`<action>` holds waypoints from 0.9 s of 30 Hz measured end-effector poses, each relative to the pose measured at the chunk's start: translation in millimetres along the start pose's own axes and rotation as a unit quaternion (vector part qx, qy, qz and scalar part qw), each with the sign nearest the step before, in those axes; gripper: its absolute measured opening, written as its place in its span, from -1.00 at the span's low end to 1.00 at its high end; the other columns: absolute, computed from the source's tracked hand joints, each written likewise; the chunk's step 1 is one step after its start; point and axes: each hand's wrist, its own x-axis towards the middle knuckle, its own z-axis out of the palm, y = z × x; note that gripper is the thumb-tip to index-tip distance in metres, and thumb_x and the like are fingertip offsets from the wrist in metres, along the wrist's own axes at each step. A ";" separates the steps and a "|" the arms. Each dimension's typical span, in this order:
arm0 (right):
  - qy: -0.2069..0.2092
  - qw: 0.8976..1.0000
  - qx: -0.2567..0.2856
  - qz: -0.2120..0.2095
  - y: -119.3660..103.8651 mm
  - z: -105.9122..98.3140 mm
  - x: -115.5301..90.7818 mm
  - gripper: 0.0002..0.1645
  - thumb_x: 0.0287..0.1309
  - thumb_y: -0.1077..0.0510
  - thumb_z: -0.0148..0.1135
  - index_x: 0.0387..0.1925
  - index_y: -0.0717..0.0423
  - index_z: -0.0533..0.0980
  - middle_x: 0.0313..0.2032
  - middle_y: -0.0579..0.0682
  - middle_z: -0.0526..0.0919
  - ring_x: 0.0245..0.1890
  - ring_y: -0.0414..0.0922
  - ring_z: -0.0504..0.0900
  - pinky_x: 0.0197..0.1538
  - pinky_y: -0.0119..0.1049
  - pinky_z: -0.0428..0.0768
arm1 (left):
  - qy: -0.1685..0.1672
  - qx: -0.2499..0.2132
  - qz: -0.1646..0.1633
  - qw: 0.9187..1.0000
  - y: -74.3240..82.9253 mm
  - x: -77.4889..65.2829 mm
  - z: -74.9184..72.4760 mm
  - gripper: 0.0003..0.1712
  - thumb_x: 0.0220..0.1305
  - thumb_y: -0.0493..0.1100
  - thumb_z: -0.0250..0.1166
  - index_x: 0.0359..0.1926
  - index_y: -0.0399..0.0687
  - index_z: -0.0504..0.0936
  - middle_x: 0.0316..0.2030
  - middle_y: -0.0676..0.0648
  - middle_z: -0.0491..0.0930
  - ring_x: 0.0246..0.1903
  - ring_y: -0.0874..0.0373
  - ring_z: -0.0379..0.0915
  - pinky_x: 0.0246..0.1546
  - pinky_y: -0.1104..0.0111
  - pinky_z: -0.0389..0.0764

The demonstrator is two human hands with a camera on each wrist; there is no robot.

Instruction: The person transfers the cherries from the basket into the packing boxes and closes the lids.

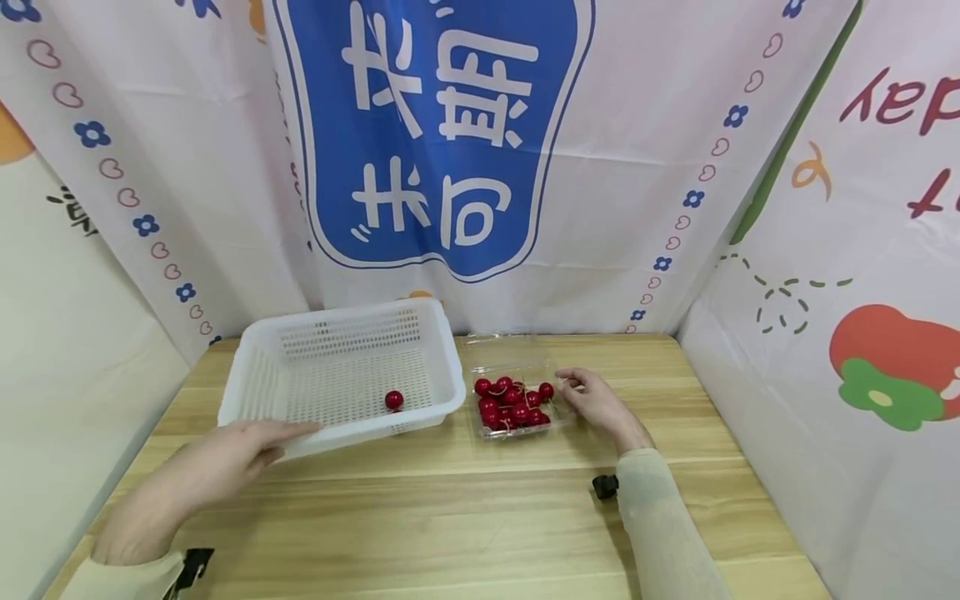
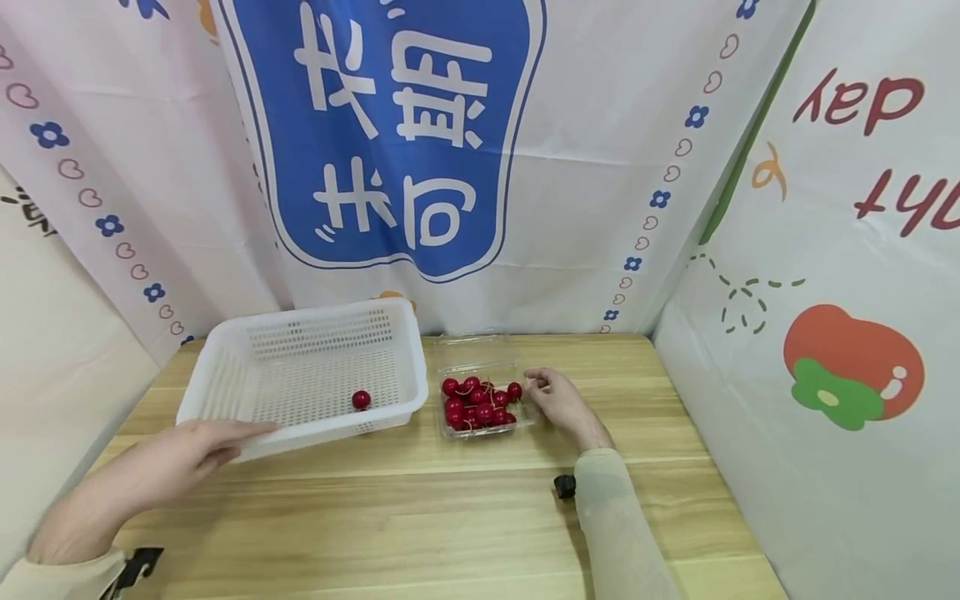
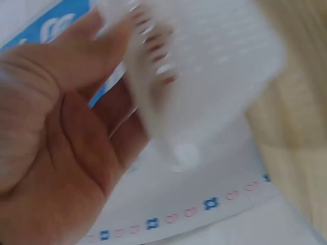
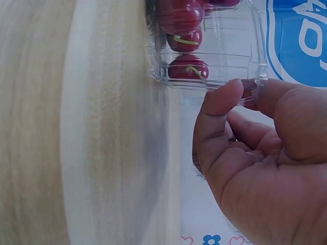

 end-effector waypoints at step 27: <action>-0.015 1.000 0.017 -0.013 12.3 -2.7 4.2 -0.36 0.81 -0.05 0.24 0.66 0.18 0.49 0.28 0.21 0.71 0.27 0.09 0.75 0.22 -0.18 0.81 | -0.031 -0.013 -0.044 0.998 72.4 126.7 12.7 -0.66 0.73 -0.09 0.37 0.33 -0.04 0.86 0.29 -0.15 0.89 0.39 -0.28 0.79 0.45 -0.29 0.76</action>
